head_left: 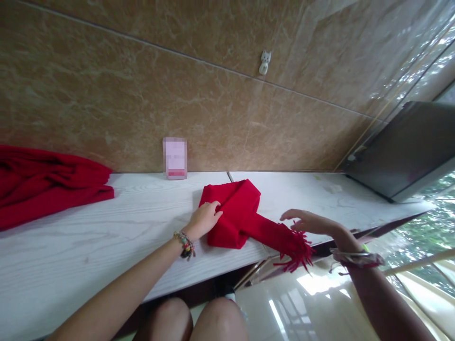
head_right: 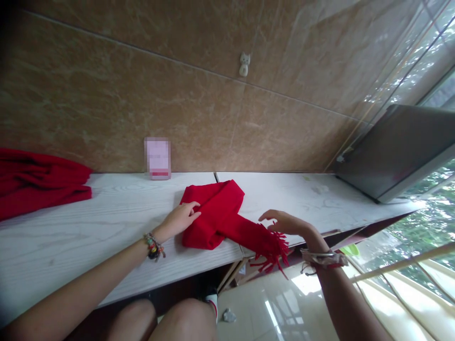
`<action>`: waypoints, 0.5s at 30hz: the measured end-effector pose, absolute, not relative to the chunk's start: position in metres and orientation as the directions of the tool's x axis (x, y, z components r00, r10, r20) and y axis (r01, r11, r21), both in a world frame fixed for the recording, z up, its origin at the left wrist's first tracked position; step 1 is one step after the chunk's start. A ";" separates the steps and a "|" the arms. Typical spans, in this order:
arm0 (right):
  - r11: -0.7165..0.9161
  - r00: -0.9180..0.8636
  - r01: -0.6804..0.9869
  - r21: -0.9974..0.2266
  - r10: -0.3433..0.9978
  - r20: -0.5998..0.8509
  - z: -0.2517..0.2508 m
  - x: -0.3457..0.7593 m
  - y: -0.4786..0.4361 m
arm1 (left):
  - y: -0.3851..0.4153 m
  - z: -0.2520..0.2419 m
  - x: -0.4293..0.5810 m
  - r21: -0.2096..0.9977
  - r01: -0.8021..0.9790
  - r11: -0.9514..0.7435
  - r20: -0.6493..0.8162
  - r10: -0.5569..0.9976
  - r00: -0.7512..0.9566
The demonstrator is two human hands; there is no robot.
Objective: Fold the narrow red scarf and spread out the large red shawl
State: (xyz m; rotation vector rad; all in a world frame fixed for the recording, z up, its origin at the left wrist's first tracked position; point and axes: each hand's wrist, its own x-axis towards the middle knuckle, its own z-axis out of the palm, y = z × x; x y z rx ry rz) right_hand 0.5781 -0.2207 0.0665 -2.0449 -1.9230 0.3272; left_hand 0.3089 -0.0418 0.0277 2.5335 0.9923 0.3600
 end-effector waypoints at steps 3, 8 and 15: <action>-0.085 0.111 0.918 -0.387 0.993 0.045 0.055 0.558 -0.196 | -0.036 0.026 0.306 0.410 0.664 -0.625 0.207 0.773 0.599; -0.065 0.076 0.954 -0.292 0.997 0.026 0.030 0.516 -0.162 | -0.006 0.021 0.303 0.615 0.647 -0.451 0.077 0.851 0.519; -0.240 0.265 0.940 -0.242 0.961 0.075 0.016 0.461 -0.121 | 0.059 0.025 0.280 0.693 0.626 -0.357 0.100 0.908 0.406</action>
